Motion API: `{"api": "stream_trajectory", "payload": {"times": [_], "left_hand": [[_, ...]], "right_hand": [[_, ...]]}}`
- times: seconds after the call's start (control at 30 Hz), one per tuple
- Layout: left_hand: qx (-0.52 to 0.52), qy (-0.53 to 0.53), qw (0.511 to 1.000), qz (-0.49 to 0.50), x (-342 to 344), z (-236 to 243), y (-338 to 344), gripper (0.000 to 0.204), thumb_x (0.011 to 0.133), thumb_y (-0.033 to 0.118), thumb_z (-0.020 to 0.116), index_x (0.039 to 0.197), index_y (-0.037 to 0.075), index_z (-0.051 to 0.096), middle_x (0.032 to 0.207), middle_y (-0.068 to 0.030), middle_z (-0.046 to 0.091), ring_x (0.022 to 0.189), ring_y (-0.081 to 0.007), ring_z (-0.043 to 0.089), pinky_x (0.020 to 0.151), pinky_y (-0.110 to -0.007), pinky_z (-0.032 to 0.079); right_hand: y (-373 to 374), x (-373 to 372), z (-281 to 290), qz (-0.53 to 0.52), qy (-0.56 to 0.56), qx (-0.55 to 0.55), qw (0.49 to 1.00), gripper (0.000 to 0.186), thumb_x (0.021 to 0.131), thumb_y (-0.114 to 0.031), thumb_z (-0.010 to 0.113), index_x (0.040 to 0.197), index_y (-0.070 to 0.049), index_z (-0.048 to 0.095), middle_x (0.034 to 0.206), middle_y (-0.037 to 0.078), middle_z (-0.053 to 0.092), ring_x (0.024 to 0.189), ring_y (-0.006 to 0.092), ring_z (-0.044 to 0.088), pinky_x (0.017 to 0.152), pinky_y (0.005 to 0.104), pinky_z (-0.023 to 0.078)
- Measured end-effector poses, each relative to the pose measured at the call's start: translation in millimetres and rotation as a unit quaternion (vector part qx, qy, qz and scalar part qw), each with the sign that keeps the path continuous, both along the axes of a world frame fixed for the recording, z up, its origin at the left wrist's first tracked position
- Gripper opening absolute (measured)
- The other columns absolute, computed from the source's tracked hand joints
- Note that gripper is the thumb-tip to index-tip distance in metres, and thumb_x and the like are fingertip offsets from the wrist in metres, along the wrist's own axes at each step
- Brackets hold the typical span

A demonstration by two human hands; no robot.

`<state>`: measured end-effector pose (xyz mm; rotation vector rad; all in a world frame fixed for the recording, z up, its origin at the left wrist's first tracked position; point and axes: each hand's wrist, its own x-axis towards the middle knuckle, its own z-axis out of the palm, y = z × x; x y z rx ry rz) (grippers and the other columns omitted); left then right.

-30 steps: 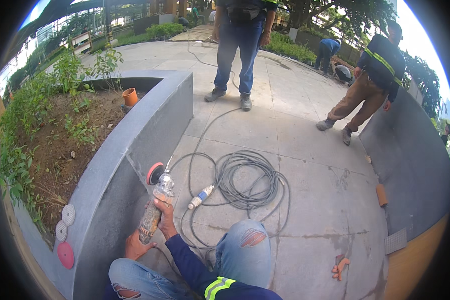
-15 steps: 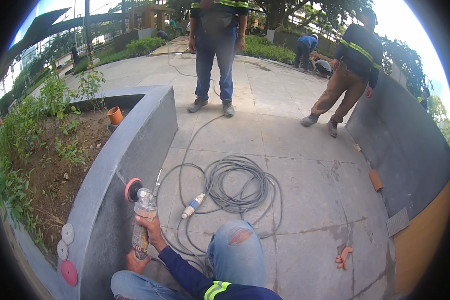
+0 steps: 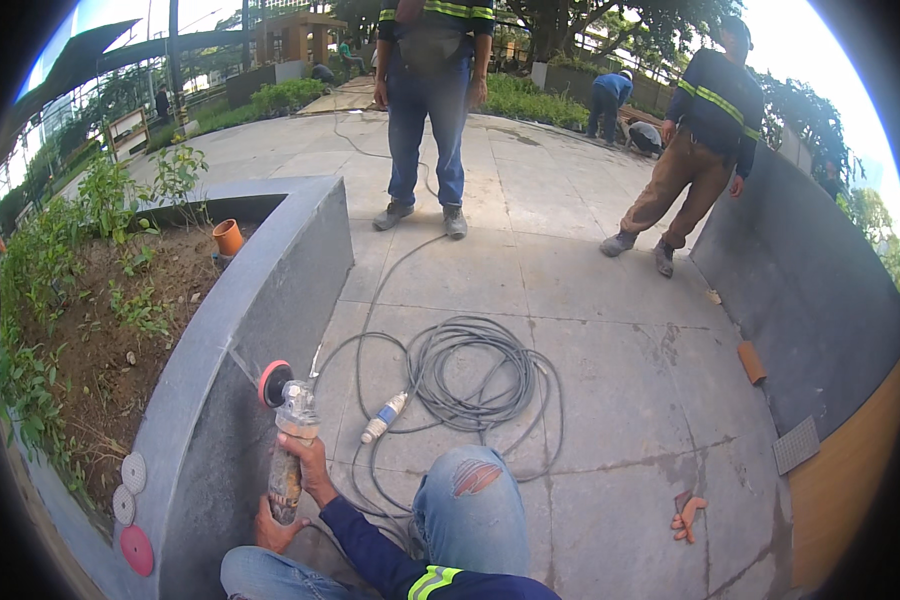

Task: The person uses an angle grinder with a red disc to grind the edge of a curved concrete planter. The person kneels and moves the grinder along the surface, occasionally pausing to adjust position or change discs.

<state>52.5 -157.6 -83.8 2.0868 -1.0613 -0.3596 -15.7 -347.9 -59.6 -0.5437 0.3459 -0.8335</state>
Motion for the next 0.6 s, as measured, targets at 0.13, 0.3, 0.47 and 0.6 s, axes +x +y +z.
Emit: {"api": "stream_trajectory", "payload": {"times": [0.13,0.3,0.47,0.6], "left_hand": [[-0.006,0.009,1.000,-0.025,-0.1,6.8,1.1,0.091,0.065,0.043,0.099,0.133,0.000,0.057,0.117,-0.0293,0.072,0.109,-0.0466,0.072,0.092,-0.051,0.055],[0.051,-0.011,0.998,-0.020,-2.0,17.5,-2.4,0.078,0.066,0.042,0.098,0.124,0.001,0.063,0.104,-0.0268,0.075,0.099,-0.0469,0.074,0.085,-0.051,0.057],[0.004,-0.025,0.999,-0.042,-2.0,17.4,-7.0,0.057,0.066,0.031,0.096,0.104,0.000,0.066,0.088,-0.0250,0.074,0.087,-0.0474,0.074,0.075,-0.052,0.057],[-0.031,-0.032,0.998,-0.045,-4.0,21.5,-7.8,0.054,0.066,0.029,0.095,0.099,0.000,0.064,0.087,-0.0258,0.073,0.086,-0.0480,0.073,0.072,-0.053,0.056]], "right_hand": [[-4.5,-2.5,-3.2,-0.015,-0.011,0.002,1.000,0.040,0.088,-0.026,0.079,0.118,-0.002,0.065,0.097,0.012,0.072,0.087,0.0252,0.074,0.081,0.0405,0.061],[-4.5,-2.4,-3.5,-0.034,0.001,0.005,0.999,0.038,0.089,-0.025,0.078,0.117,-0.003,0.066,0.094,0.011,0.072,0.084,0.0235,0.073,0.079,0.0396,0.061],[1.8,-0.6,-1.5,-0.046,0.006,0.003,0.999,0.037,0.089,-0.024,0.078,0.117,-0.003,0.066,0.092,0.012,0.072,0.083,0.0229,0.073,0.077,0.0383,0.060],[-1.4,-1.0,3.3,-0.021,-0.010,0.005,1.000,0.038,0.089,-0.026,0.076,0.117,-0.002,0.066,0.092,0.012,0.072,0.081,0.0233,0.073,0.076,0.0383,0.060]]}}
